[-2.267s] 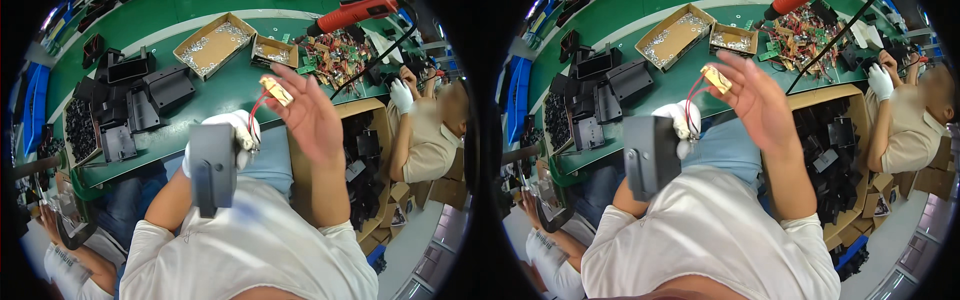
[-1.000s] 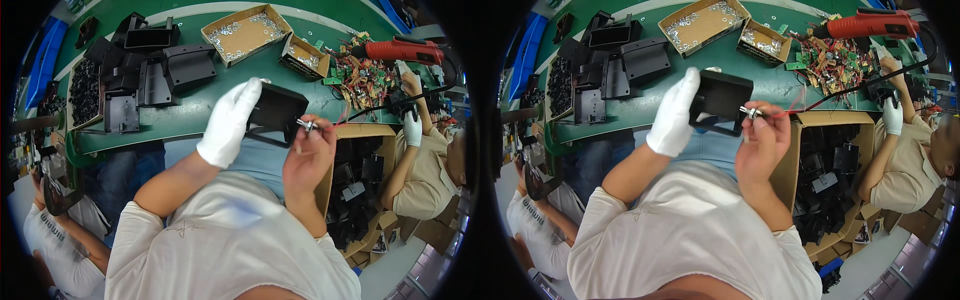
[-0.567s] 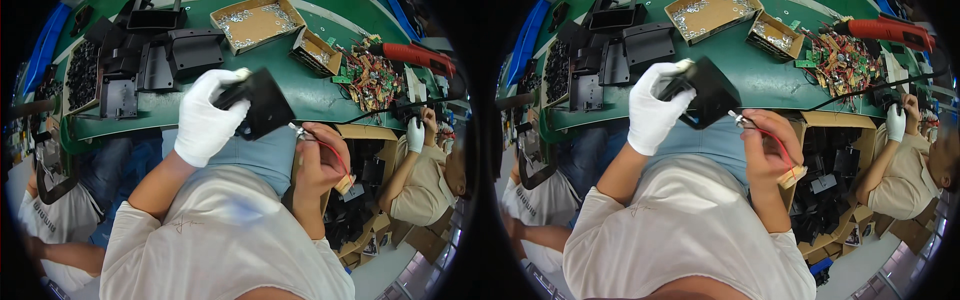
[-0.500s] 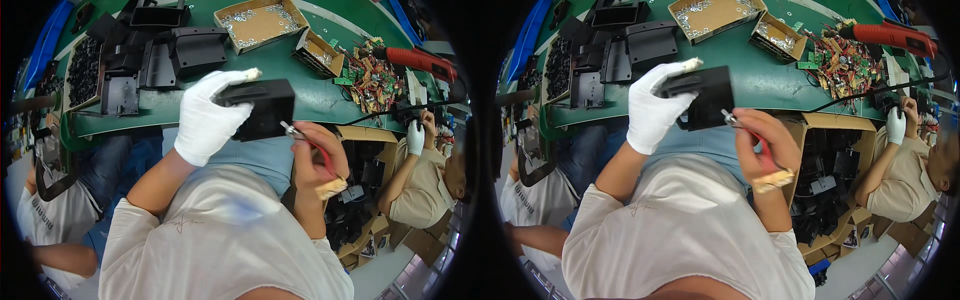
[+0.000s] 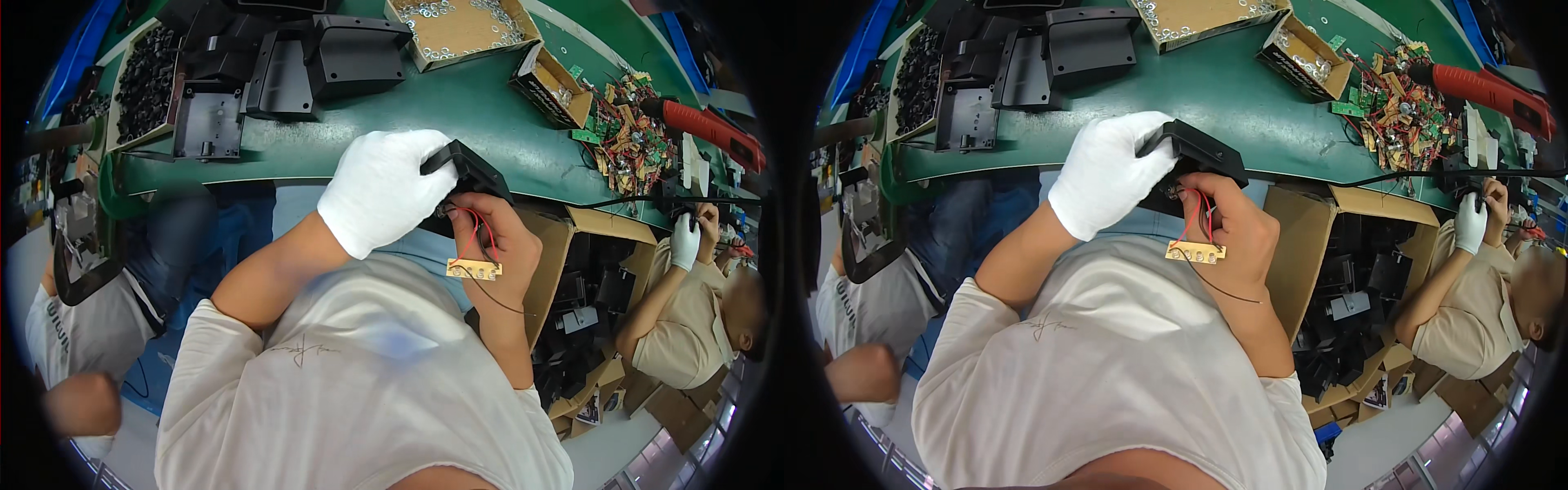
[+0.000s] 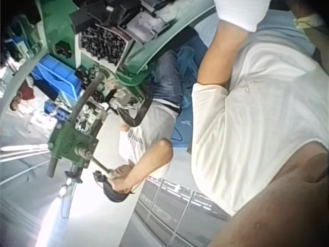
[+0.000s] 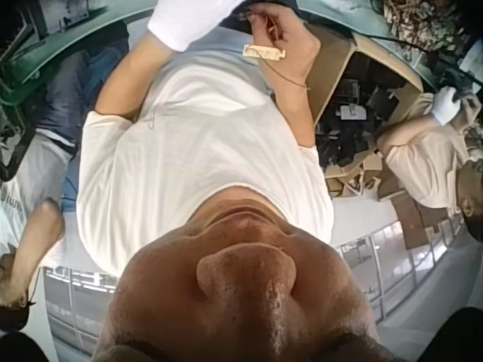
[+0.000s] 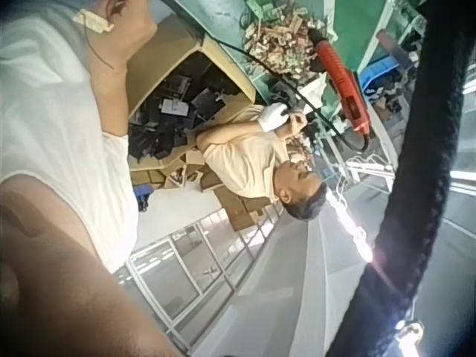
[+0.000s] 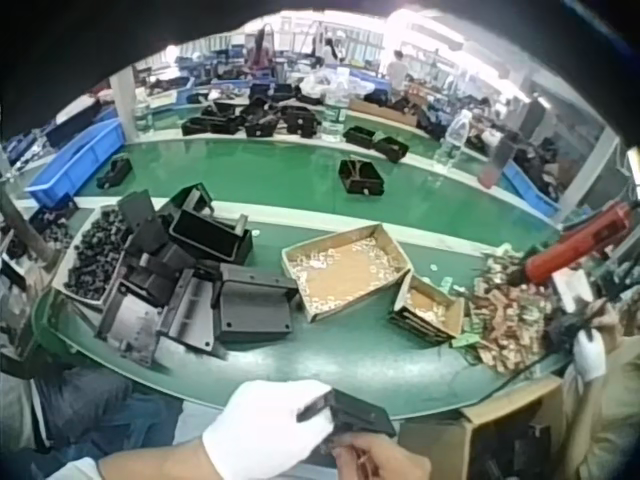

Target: Assemble electronic components using an electric screwdriver.

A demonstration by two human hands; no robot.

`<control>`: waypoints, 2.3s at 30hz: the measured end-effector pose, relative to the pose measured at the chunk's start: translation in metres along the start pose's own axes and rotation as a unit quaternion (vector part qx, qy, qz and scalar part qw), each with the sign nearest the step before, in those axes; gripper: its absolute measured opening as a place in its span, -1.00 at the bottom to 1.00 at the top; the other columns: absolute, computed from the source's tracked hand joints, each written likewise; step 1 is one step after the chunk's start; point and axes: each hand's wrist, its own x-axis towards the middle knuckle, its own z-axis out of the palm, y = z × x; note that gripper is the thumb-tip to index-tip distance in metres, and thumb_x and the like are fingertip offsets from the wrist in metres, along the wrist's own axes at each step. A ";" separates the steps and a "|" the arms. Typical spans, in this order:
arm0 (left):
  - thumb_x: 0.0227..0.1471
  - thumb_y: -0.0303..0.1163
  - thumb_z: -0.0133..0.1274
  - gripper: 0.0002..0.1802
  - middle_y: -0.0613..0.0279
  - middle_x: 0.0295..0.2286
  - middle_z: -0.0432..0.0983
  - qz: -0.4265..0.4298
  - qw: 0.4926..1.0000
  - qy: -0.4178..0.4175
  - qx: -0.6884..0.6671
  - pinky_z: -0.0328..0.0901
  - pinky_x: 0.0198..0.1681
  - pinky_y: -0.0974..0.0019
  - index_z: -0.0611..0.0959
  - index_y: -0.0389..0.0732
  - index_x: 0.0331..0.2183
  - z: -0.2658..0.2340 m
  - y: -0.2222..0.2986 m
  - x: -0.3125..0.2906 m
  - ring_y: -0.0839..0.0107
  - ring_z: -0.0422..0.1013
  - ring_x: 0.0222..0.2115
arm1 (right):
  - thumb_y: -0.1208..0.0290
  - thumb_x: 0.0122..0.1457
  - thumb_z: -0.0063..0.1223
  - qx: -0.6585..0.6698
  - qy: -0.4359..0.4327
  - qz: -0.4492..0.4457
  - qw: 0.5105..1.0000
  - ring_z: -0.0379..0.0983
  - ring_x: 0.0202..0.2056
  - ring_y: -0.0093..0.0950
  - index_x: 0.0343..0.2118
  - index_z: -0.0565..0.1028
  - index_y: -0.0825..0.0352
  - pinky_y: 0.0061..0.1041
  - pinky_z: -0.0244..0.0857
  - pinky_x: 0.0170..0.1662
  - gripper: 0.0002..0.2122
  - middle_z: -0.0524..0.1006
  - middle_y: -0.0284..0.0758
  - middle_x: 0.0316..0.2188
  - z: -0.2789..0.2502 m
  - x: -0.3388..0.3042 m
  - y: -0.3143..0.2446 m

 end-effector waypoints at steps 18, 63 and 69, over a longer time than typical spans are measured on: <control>0.11 -0.49 0.00 -0.75 0.15 -0.35 0.68 -0.100 0.944 0.049 -0.312 0.36 -0.20 0.38 0.70 -0.36 -0.22 0.012 -0.004 0.009 0.38 0.49 -0.38 | 0.58 0.13 0.28 0.170 0.119 -0.028 0.978 0.42 -0.56 -0.58 -0.17 0.59 0.40 -0.63 0.28 -0.50 -0.80 0.62 -0.33 -0.40 -0.009 0.000 0.003; -0.42 -0.54 0.33 -0.64 -0.11 0.10 0.39 0.172 0.982 -0.043 -0.064 0.36 0.07 0.14 0.78 -0.10 -0.38 0.002 0.004 -0.002 -0.13 0.40 0.05 | 0.64 0.09 0.20 0.186 -0.021 0.072 0.980 0.19 -0.64 -0.53 -0.39 0.67 0.43 -0.52 0.10 -0.54 -0.94 0.49 -0.38 -0.65 -0.009 -0.022 0.028; -0.40 -0.51 0.32 -0.66 -0.11 0.08 0.40 0.212 0.976 -0.038 0.029 0.35 0.08 0.10 0.77 -0.12 -0.39 -0.007 0.009 0.004 -0.15 0.37 0.07 | 0.65 0.14 0.16 0.189 -0.049 0.124 0.973 0.30 -0.61 -0.59 -0.40 0.65 0.49 -0.63 0.18 -0.50 -0.94 0.58 -0.34 -0.59 -0.016 -0.014 0.014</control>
